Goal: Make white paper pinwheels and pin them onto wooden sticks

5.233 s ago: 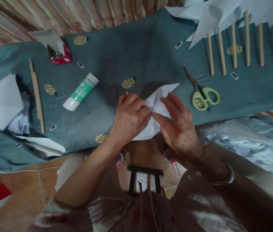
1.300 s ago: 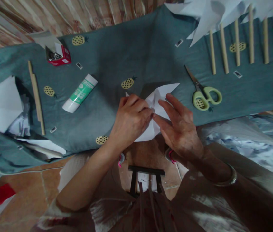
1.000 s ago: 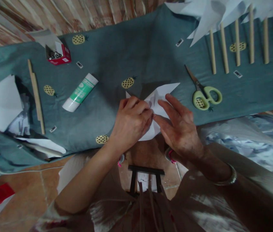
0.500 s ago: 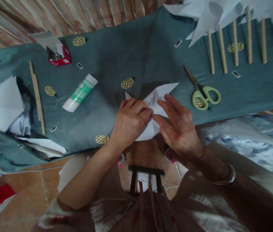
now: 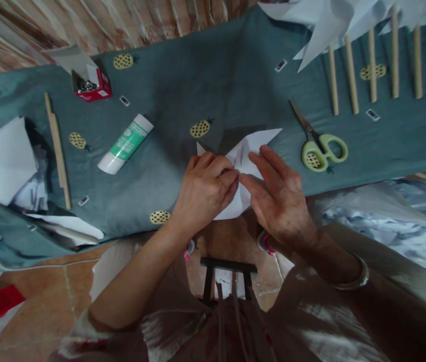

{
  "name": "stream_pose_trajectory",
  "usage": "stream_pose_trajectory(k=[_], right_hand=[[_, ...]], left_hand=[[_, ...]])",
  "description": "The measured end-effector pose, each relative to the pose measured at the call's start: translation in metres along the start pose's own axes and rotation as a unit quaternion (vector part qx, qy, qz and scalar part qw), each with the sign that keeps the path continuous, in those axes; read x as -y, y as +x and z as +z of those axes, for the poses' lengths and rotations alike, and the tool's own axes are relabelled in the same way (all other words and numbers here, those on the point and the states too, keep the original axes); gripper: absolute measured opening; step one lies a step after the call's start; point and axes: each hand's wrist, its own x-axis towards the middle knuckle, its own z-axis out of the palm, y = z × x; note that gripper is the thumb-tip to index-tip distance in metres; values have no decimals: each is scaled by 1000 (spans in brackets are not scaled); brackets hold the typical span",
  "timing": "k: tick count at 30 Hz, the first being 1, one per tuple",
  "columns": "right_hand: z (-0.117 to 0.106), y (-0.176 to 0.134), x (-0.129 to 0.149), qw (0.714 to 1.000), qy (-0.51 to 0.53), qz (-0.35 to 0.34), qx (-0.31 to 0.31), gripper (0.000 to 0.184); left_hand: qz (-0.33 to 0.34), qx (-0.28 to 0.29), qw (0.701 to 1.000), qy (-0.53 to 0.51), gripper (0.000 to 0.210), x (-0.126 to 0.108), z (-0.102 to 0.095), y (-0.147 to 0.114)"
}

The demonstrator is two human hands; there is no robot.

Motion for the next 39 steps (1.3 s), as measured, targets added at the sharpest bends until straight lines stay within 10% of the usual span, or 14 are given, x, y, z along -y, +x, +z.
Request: stream_pose_trajectory(k=[14,24,34,39], right_hand=[[-1,6,3,1000,-4,0,19,46],[-12,14,6,995,-66,-69,36,34],[-22,13,0,988,-84,-106,78,52],[-15,14,-4,990,-81,-108,47,32]], left_hand=[[-10,-7,999,-32,21,1,-2,-1],[-64,-153,984,-72,17,32,-22,-9],[-124,-147,979,-62,19,40,-30,-33],[-184,-124,961,-165,18,31,-31,-44]])
